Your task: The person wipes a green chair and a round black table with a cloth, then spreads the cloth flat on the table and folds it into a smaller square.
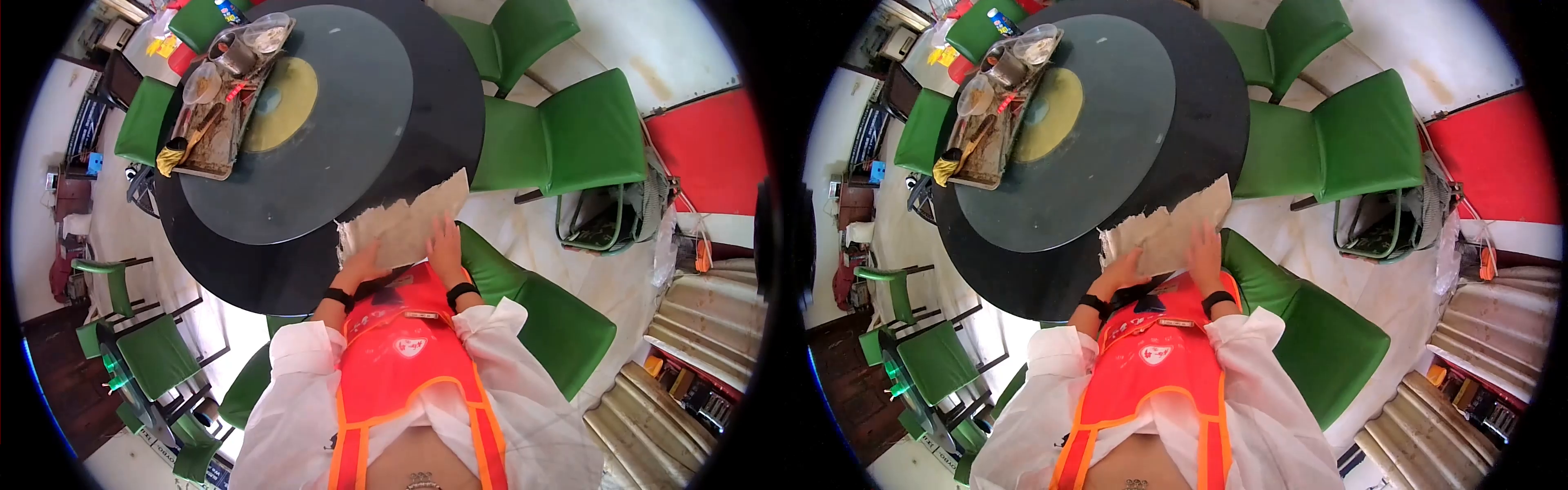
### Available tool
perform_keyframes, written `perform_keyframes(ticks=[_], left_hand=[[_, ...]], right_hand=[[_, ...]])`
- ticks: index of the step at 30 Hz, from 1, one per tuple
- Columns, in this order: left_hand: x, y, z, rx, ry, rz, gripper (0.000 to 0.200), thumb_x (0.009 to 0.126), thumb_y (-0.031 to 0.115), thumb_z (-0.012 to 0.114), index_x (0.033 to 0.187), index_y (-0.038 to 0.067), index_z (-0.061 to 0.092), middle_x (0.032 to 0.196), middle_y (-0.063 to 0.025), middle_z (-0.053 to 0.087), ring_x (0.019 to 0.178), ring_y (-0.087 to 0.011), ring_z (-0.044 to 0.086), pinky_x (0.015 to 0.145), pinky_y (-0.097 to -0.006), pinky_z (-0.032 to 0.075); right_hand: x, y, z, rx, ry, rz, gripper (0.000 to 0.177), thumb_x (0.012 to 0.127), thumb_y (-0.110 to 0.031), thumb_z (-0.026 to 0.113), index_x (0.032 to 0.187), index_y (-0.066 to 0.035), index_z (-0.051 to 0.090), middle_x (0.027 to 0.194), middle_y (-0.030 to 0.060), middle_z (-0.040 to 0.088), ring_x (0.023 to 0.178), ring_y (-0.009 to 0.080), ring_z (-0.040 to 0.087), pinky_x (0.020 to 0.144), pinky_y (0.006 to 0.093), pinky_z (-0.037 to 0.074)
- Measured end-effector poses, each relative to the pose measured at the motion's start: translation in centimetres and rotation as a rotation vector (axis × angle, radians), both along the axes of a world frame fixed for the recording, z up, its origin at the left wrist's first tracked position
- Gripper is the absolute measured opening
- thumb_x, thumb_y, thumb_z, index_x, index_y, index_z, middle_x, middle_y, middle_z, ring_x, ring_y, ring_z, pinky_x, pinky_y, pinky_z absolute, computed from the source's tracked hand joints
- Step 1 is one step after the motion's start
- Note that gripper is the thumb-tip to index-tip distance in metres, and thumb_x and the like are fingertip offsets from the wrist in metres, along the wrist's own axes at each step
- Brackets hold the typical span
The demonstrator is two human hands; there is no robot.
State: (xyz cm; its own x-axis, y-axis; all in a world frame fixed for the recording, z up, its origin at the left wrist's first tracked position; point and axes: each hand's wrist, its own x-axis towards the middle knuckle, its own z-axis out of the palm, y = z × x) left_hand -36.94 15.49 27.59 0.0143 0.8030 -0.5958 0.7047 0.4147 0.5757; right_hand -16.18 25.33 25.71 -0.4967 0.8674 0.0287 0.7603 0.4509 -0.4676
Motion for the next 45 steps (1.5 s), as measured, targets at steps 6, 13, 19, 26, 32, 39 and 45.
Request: perform_keyframes(ticks=[6,13,19,26,32,39,45], left_hand=[[3.1,3.2,-0.9,0.426,0.324,0.058,0.067,0.072,0.024,0.064,0.131,0.009,0.037,0.136,-0.0184,0.035,0.125,-0.0320,0.034,0.101,-0.0424,0.030],[5.5,5.5,-2.9,0.515,0.421,0.150,0.071,0.073,0.028,0.058,0.137,0.011,0.031,0.144,-0.0153,0.023,0.134,-0.0283,0.020,0.107,-0.0488,0.015],[5.6,10.1,-3.3,0.475,0.552,0.179,0.069,0.075,0.028,0.052,0.138,0.013,0.029,0.145,-0.0124,0.021,0.134,-0.0250,0.020,0.108,-0.0468,0.015],[5.9,11.6,-3.6,0.406,0.580,0.199,0.070,0.075,0.029,0.049,0.139,0.014,0.027,0.146,-0.0114,0.018,0.135,-0.0258,0.018,0.108,-0.0477,0.013],[5.6,12.0,-3.0,0.366,0.549,0.201,0.070,0.075,0.029,0.049,0.139,0.015,0.026,0.146,-0.0108,0.018,0.135,-0.0261,0.017,0.108,-0.0478,0.012],[5.4,12.2,-2.8,0.377,0.493,0.249,0.069,0.074,0.031,0.051,0.138,0.016,0.030,0.145,-0.0097,0.021,0.135,-0.0241,0.019,0.109,-0.0460,0.012],[5.7,12.1,-2.9,0.407,0.497,0.275,0.068,0.072,0.030,0.053,0.136,0.018,0.034,0.145,-0.0083,0.024,0.134,-0.0224,0.021,0.109,-0.0443,0.012]], right_hand=[[-3.1,1.4,-0.8,-0.061,-0.088,-0.017,0.064,0.083,-0.025,0.054,0.137,-0.008,0.025,0.142,0.0185,0.023,0.132,0.0332,0.021,0.105,0.0528,0.017],[-2.9,6.0,-1.0,0.049,-0.212,0.046,0.058,0.086,-0.031,0.047,0.139,-0.017,0.027,0.144,0.0091,0.023,0.133,0.0269,0.021,0.104,0.0566,0.011],[-3.8,9.8,-1.9,0.137,-0.247,0.017,0.057,0.084,-0.031,0.049,0.137,-0.018,0.032,0.143,0.0068,0.028,0.132,0.0250,0.024,0.105,0.0565,0.010],[-4.2,11.8,-1.9,0.139,-0.219,0.030,0.059,0.082,-0.030,0.050,0.136,-0.016,0.033,0.142,0.0071,0.029,0.132,0.0250,0.024,0.105,0.0564,0.009],[-4.4,12.6,-1.8,0.113,-0.171,-0.010,0.067,0.079,-0.034,0.052,0.136,-0.004,0.030,0.141,0.0104,0.030,0.133,0.0249,0.023,0.107,0.0535,0.008],[-5.0,13.3,-2.3,0.095,-0.225,-0.307,0.073,0.081,-0.033,0.051,0.139,-0.001,0.021,0.145,0.0148,0.019,0.134,0.0272,0.018,0.107,0.0520,0.009],[-4.9,13.4,-2.3,0.100,-0.242,-0.304,0.072,0.082,-0.032,0.049,0.139,0.000,0.018,0.145,0.0173,0.018,0.135,0.0297,0.017,0.108,0.0479,0.011]])
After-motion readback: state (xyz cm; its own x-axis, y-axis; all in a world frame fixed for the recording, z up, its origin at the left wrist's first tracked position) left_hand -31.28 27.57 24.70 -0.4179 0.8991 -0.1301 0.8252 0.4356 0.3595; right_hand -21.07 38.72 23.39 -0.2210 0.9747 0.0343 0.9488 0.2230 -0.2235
